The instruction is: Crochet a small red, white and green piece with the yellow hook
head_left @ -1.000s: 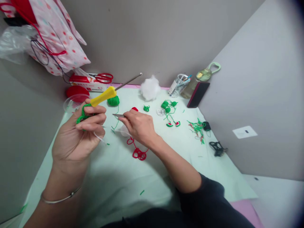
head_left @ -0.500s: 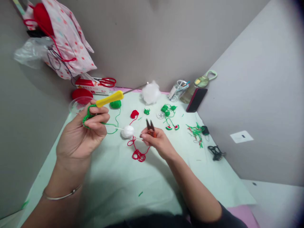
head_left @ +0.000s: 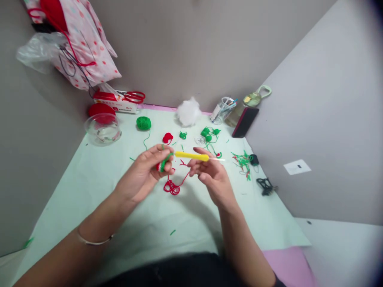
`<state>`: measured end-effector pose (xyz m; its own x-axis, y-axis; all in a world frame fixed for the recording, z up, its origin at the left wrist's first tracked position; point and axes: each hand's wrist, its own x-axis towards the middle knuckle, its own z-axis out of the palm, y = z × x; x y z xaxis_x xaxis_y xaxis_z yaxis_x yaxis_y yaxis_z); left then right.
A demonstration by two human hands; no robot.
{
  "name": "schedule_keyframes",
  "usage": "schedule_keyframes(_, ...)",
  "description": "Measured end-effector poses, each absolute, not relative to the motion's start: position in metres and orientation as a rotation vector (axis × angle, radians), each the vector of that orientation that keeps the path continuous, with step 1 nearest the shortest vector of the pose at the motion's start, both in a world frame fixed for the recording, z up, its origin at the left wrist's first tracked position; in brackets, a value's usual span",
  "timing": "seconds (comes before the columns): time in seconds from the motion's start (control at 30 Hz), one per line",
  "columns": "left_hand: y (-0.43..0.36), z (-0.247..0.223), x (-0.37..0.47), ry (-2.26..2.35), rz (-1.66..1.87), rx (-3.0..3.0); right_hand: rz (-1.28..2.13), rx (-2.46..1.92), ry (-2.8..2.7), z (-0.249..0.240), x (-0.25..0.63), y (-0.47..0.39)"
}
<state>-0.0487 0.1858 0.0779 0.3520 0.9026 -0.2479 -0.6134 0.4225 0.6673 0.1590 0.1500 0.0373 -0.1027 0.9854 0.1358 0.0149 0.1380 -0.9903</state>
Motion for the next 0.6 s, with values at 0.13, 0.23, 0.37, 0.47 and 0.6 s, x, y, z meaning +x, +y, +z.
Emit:
schedule_keyframes(0.13, 0.165, 0.047, -0.035, 0.741, 0.964, 0.623, 1.167, -0.991, -1.141, 0.028, 0.133, 0.143)
schedule_keyframes(0.23, 0.158, 0.031, -0.036, 0.803, 1.005, 0.62, 1.132, -1.044, -1.093, 0.017, 0.127, 0.142)
schedule_keyframes(0.37, 0.155, 0.016, -0.041, 0.792, 0.98, 0.612, 1.146, -1.006, -1.037, 0.007, 0.126, 0.146)
schedule_keyframes(0.47, 0.155, 0.008, -0.045, 0.794, 0.953, 0.647, 1.193, -0.971, -1.043, 0.004, 0.125, 0.149)
schedule_keyframes(0.6, 0.156, 0.001, -0.047, 0.804, 0.896, 0.718, 1.082, -1.074, -1.062, 0.002, 0.123, 0.15)
